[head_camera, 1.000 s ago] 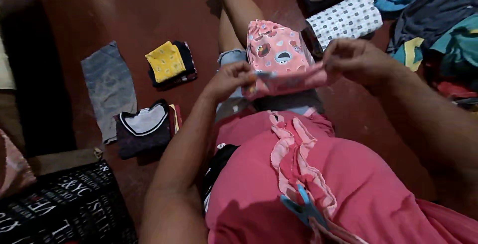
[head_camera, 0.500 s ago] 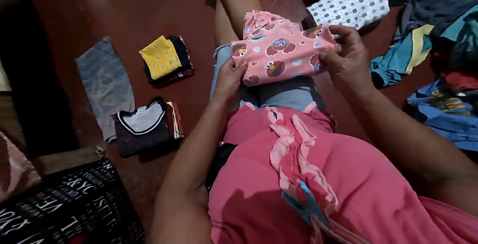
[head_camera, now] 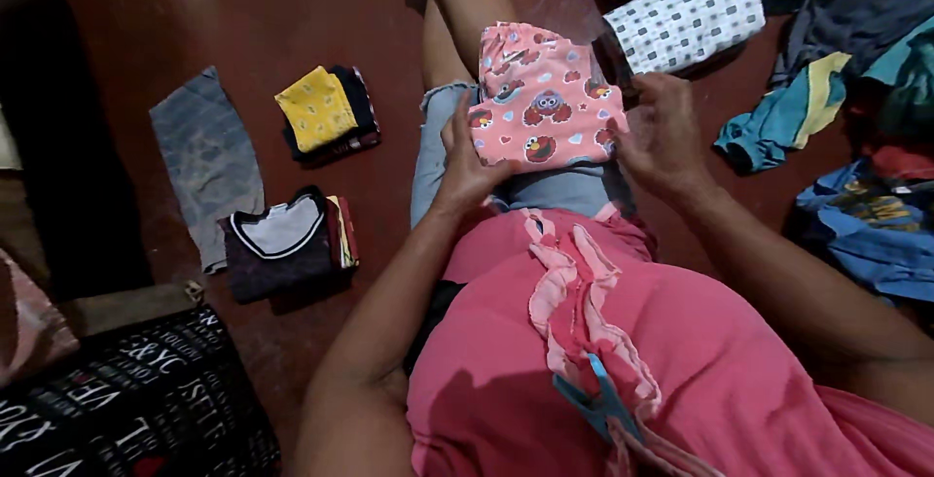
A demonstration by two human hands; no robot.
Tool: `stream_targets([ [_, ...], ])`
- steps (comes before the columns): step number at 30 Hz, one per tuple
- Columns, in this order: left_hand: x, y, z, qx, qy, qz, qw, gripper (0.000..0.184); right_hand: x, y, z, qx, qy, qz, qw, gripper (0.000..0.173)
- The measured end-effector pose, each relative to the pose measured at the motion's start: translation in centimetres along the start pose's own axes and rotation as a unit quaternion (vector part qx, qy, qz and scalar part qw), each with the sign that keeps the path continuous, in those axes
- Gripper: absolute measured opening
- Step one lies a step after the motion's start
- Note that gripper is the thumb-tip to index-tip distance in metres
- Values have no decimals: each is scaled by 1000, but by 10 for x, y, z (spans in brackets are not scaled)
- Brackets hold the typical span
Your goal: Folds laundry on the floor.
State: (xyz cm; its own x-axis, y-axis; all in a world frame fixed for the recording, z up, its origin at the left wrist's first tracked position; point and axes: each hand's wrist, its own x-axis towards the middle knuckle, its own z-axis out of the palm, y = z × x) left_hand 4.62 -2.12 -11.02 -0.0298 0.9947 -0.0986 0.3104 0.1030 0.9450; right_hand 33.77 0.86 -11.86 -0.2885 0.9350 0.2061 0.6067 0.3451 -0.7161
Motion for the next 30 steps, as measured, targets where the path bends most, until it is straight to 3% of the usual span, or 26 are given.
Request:
stream_targets([
  [2,-5,1,8,111,-27,54,992,111,-8,-2,1,-92,-41,-106,989,59],
  [5,-7,3,24,283,-70,38,956,102,-10,2,17,-142,-108,-122,976,60],
  [7,-3,2,33,353,-102,11,930,101,-3,9,26,-152,-104,-125,975,53],
  [10,5,6,36,413,-92,50,904,87,9,14,28,-152,-59,-153,975,35],
  [12,12,15,25,433,-74,110,891,64,15,13,21,-143,-26,-169,975,27],
  [14,12,31,5,434,-85,157,883,43,16,3,5,-139,-2,-190,972,25],
  [16,1,45,-16,429,-85,225,871,34,10,-14,-13,-138,-6,-218,966,25],
  [19,-26,57,-36,410,-79,305,856,27,-5,-39,-36,-120,-101,-253,955,23],
  [23,-45,41,-43,335,-97,279,895,32,-14,-44,-49,-41,-205,-224,952,25],
  [25,-39,34,-40,247,-82,227,938,42,-5,-42,-50,33,-194,-161,967,24],
  [27,-20,36,-36,117,-47,162,979,50,12,-34,-45,190,-147,-31,970,19],
  [28,-7,37,-33,35,-28,128,991,54,22,-27,-37,301,-98,32,948,16],
  [30,20,32,-24,-118,7,55,991,52,39,-14,-17,484,-32,126,865,18],
])
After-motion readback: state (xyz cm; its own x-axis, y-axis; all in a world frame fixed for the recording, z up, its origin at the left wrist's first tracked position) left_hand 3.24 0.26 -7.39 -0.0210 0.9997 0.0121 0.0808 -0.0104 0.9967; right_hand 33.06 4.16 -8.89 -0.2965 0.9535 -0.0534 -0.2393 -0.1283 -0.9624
